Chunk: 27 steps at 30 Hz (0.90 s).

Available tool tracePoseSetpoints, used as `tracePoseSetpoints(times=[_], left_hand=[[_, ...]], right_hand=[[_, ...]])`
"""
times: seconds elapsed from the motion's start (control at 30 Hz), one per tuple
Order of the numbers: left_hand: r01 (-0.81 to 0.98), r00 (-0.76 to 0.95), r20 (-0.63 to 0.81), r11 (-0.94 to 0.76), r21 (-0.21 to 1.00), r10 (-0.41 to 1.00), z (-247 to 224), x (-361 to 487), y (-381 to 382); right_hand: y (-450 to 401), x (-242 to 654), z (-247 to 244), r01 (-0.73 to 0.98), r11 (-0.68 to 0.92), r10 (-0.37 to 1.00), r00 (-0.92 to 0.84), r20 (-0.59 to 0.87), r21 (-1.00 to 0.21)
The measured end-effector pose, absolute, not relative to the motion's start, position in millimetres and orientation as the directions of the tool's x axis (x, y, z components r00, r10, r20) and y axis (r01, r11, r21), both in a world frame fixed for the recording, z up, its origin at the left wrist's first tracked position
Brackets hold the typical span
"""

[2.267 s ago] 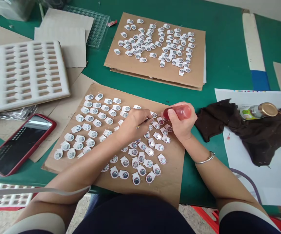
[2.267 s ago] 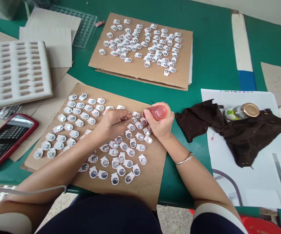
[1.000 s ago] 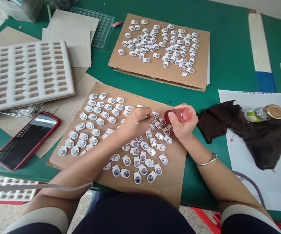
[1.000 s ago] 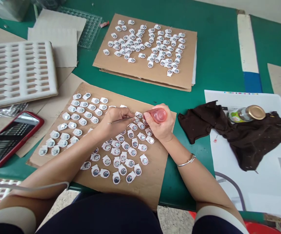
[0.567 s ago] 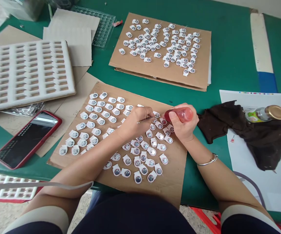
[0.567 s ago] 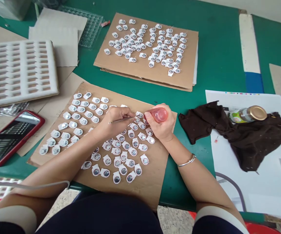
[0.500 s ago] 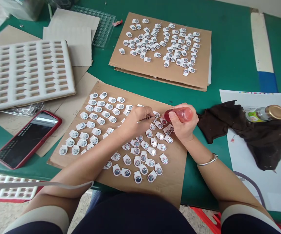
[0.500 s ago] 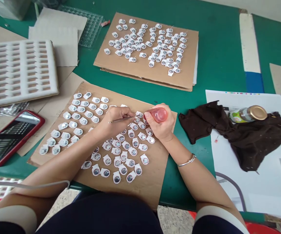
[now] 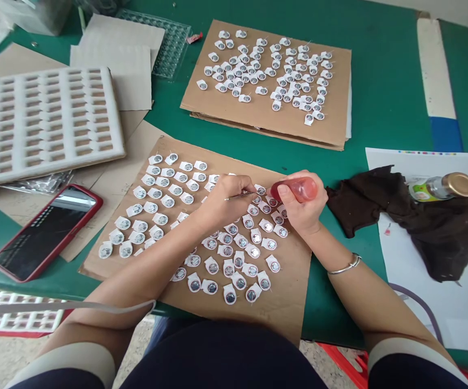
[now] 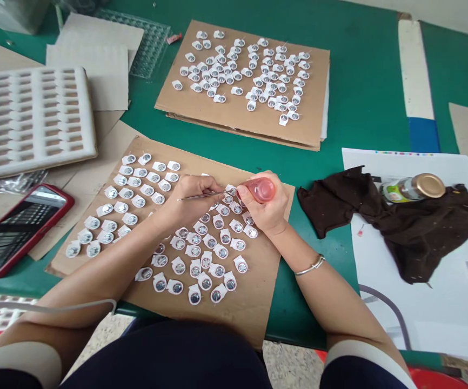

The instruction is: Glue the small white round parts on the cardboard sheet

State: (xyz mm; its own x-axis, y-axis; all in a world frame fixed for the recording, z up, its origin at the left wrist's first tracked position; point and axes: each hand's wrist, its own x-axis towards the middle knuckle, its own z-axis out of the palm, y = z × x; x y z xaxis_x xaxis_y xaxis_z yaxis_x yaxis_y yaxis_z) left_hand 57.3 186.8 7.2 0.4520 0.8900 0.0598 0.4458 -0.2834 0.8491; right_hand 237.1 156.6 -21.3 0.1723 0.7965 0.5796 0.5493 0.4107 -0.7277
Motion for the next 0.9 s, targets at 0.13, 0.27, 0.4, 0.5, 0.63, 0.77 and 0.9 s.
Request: tracePoseSetpoints(times=[0.13,0.27,0.4,0.5,0.63,0.77,0.9], left_hand=[[0.450,0.449,0.063,-0.286,0.846,0.892,6,58,187],[0.443,0.447,0.067,-0.286,0.850,0.892,5,58,186],[0.420,0.437,0.061,-0.264,0.868,0.897,1,58,188],[0.424,0.415,0.039,-0.231,0.875,0.909,-3,59,190],[0.448,0.382,0.051,-0.233,0.863,0.923,7,56,190],[0.494,0.398,0.125,-0.327,0.805,0.909,31,44,180],[0.532,0.412,0.170,-0.387,0.753,0.895,37,25,163]], right_hand=[[158,236,-21,0.543,0.424,0.789,0.171,0.591,-0.724],[158,235,-21,0.540,0.415,0.796,0.174,0.580,-0.732],[158,237,-22,0.503,0.385,0.804,0.230,0.548,-0.774],[160,243,-24,0.439,0.358,0.773,0.356,0.525,-0.824],[162,253,-25,0.313,0.368,0.727,0.490,0.481,-0.875],[161,254,-22,0.245,0.392,0.733,0.499,0.462,-0.887],[160,246,-20,0.220,0.407,0.751,0.472,0.462,-0.886]])
